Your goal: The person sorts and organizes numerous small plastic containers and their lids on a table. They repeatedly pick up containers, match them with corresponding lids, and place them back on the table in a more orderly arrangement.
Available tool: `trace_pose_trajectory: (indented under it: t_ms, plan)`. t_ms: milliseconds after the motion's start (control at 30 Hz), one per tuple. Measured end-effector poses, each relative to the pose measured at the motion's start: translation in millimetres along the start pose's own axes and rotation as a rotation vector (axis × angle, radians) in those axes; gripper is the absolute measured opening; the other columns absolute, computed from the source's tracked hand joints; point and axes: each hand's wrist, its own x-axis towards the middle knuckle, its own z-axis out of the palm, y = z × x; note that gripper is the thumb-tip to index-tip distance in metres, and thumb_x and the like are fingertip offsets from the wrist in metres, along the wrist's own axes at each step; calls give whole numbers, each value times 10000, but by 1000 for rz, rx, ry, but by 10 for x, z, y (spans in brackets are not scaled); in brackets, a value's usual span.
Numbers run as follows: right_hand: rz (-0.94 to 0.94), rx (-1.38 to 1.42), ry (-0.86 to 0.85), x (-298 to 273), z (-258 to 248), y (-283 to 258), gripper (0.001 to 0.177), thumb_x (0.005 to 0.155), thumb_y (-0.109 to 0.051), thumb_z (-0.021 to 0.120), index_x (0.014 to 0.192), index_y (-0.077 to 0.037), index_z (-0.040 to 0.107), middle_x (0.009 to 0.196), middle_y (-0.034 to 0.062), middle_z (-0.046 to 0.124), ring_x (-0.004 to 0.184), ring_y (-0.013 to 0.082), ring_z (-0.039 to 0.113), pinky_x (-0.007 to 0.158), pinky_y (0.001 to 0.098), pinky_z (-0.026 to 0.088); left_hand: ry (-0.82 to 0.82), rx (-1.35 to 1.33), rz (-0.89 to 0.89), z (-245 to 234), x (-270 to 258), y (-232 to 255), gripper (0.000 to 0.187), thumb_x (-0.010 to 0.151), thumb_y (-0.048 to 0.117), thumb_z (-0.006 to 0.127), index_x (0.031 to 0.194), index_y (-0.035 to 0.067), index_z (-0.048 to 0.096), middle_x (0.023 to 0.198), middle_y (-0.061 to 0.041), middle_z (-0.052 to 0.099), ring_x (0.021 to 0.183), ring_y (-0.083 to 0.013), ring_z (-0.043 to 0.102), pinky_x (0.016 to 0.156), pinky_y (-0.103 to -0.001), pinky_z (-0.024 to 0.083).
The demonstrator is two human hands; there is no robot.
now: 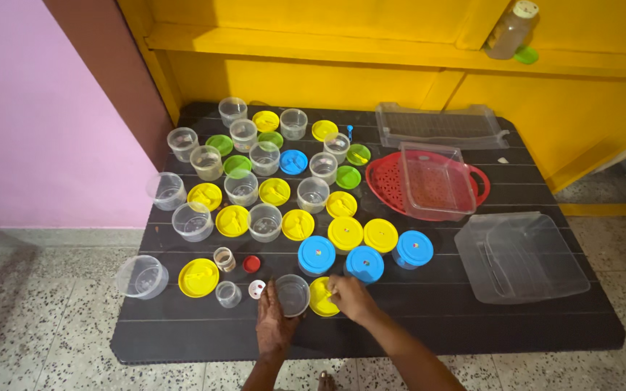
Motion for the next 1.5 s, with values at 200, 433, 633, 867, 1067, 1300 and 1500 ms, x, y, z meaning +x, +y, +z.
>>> trace_pose_trajectory:
  t_ms: [200, 433, 633, 867, 1067, 1300, 1500]
  plan:
    - [2, -298, 120, -102, -115, -273, 148, 846, -73, 701, 987, -63, 655, 897, 192, 709, 841, 422, 690, 710, 508, 546, 47, 153, 220, -342, 50, 440, 1341, 449, 343, 980, 1562, 99, 273, 1594, -215, 376, 1405, -393, 391, 1148, -499, 325]
    - [-259, -336, 237, -197, -294, -697, 106, 923, -118, 646, 1010, -58, 652, 942, 138, 669, 895, 343, 672, 776, 451, 543, -31, 271, 603, -312, 110, 558, 803, 877, 240, 703, 1558, 34, 330, 1604, -187, 374, 1491, -324, 371, 1212, -463, 296]
    - [-200, -509, 330, -138, -361, -942, 418, 946, -185, 636, 1316, -14, 541, 1352, 166, 564, 1228, 349, 561, 1013, 481, 456, 32, 217, 647, -217, 259, 606, 667, 1007, 259, 539, 1571, -4, 297, 1625, -186, 356, 1504, -297, 354, 1220, -455, 282]
    - [-12, -607, 247, -118, -359, -1027, 769, 997, -376, 538, 1591, -30, 194, 1673, 182, 171, 1541, 320, 179, 1237, 448, 151, 28, 384, 529, -111, 469, 707, 673, 1036, 376, 419, 1566, -5, 256, 1641, -149, 285, 1525, -266, 256, 1241, -437, 161]
    - [61, -655, 200, -178, -358, -1055, 801, 1006, -444, 478, 1600, -32, 133, 1687, 159, 121, 1558, 273, 114, 1247, 419, 88, 37, 379, 544, -110, 543, 744, 685, 1044, 410, 408, 1580, 13, 255, 1662, -128, 277, 1541, -229, 240, 1260, -423, 149]
    - [83, -679, 190, -195, -366, -1116, 800, 1009, -453, 473, 1596, -28, 133, 1684, 155, 128, 1554, 260, 128, 1254, 420, 85, -32, 388, 491, -176, 476, 790, 717, 1025, 422, 418, 1577, 9, 223, 1658, -133, 231, 1530, -236, 213, 1236, -425, 136]
    - [41, -680, 239, -181, -339, -1125, 787, 996, -413, 475, 1591, -19, 144, 1682, 162, 134, 1554, 269, 133, 1246, 415, 97, -91, 483, 484, -106, 498, 794, 705, 1027, 402, 394, 1579, 11, 198, 1664, -117, 214, 1539, -238, 183, 1238, -425, 115]
